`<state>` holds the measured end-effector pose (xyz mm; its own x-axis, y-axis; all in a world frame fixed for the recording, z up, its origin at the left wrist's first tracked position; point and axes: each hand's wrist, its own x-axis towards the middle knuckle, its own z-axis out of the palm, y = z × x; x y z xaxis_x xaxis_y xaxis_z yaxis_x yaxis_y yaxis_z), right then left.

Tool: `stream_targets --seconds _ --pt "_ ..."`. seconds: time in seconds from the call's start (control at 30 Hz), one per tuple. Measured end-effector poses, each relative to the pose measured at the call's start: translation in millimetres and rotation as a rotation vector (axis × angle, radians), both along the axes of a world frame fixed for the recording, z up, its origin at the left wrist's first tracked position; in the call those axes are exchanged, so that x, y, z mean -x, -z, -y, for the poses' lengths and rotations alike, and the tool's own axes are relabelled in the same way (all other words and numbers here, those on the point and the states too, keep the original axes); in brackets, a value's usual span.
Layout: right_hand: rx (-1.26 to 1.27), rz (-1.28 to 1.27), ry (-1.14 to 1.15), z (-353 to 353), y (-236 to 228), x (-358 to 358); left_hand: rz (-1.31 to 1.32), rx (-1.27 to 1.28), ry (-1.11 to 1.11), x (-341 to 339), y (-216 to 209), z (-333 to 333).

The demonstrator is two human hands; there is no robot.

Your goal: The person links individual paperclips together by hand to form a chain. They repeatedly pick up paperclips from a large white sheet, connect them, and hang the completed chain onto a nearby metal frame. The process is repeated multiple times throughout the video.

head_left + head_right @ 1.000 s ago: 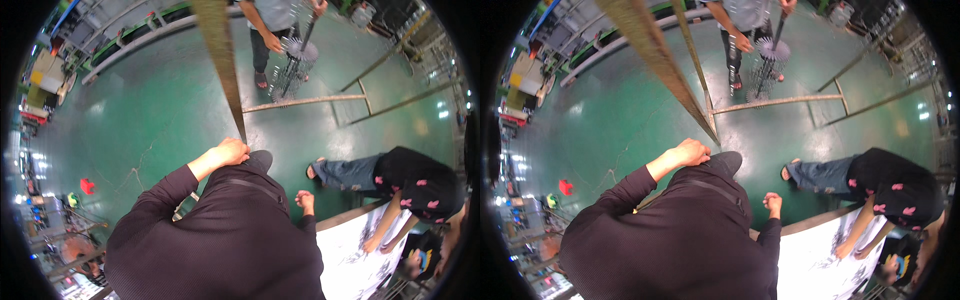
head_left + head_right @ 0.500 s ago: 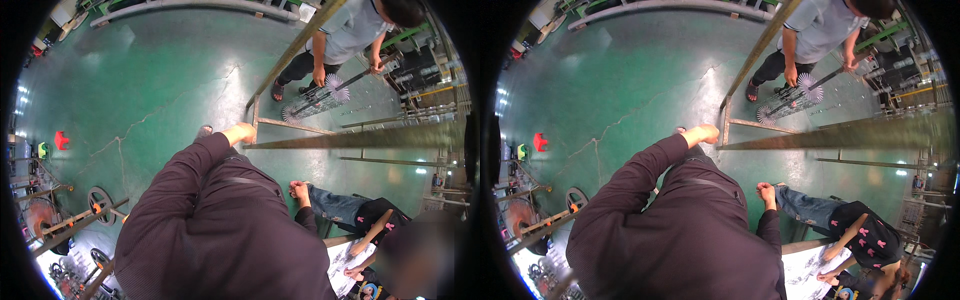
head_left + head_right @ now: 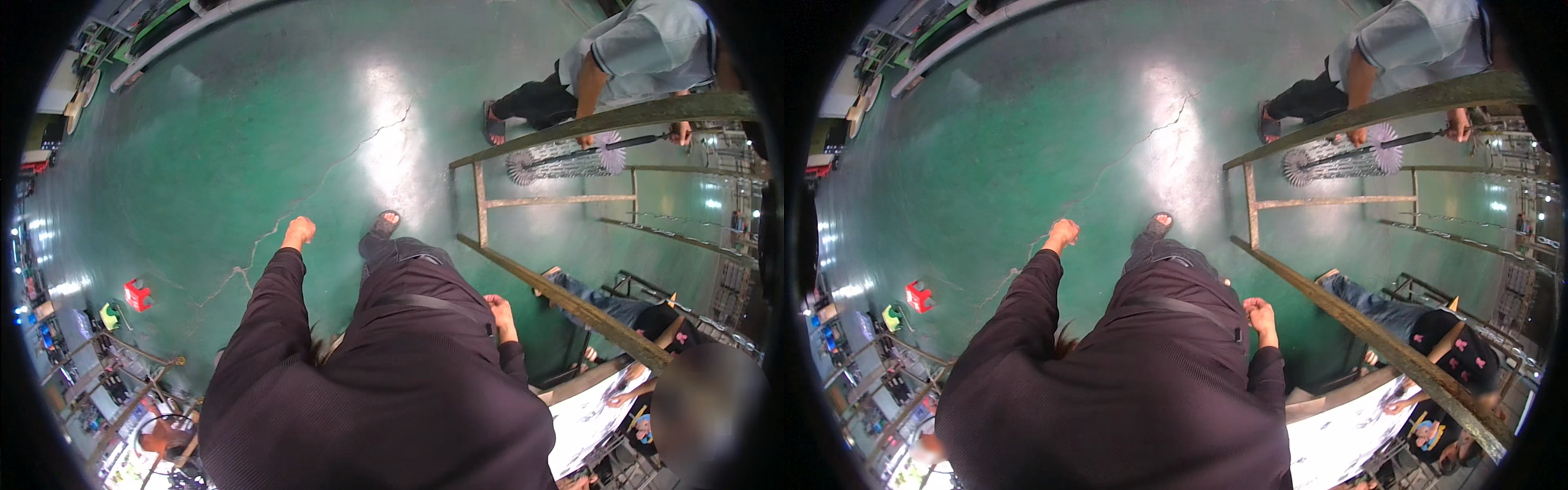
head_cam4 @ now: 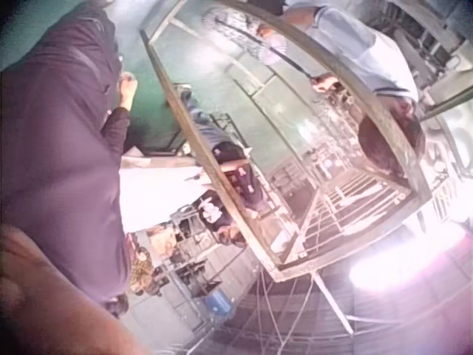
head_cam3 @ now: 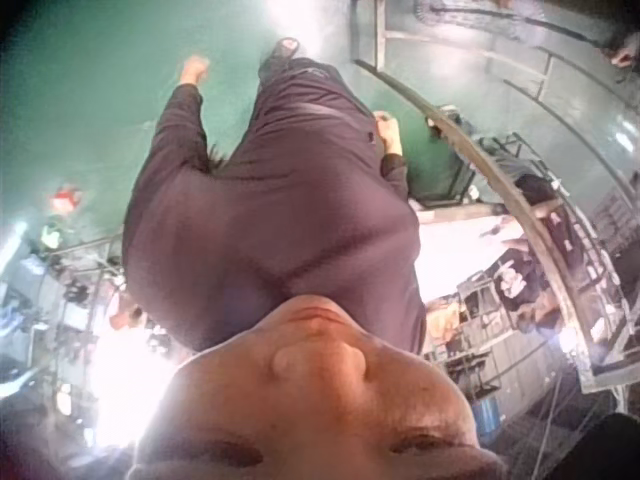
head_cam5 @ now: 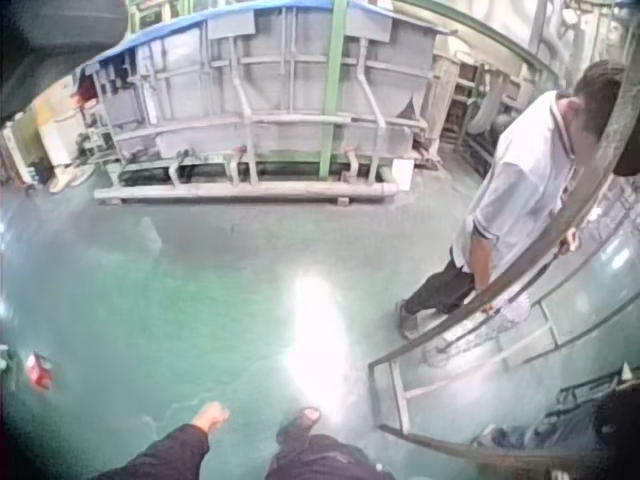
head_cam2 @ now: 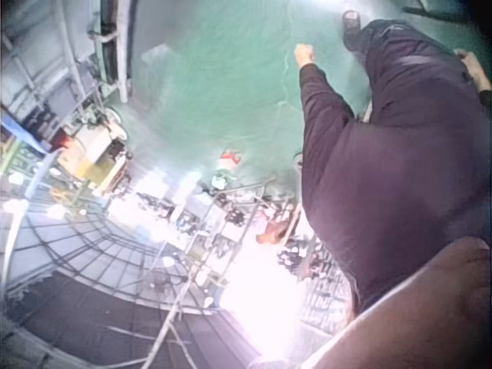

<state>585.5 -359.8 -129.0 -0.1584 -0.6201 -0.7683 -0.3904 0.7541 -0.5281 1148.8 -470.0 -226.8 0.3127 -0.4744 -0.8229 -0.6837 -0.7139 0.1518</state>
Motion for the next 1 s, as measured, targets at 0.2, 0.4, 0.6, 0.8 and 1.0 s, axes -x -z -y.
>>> stream_targets --seconds 0.2,0.4,0.6,0.8,1.0 --pt "0.040 -0.195 -0.210 39 -25 -74 -0.157 0.198 -0.366 -5 -25 41" --pt "0.082 -0.244 -0.224 82 -63 -120 -0.397 0.198 -0.217 56 -13 61" --pt "0.063 -0.269 -0.240 75 -59 -124 -0.320 0.119 0.208 78 -9 71" --pt "0.026 -0.197 -0.136 58 -50 -110 -0.299 0.240 0.155 70 5 79" --pt "0.010 -0.131 -0.046 33 -31 -95 -0.097 0.285 0.292 56 10 73"
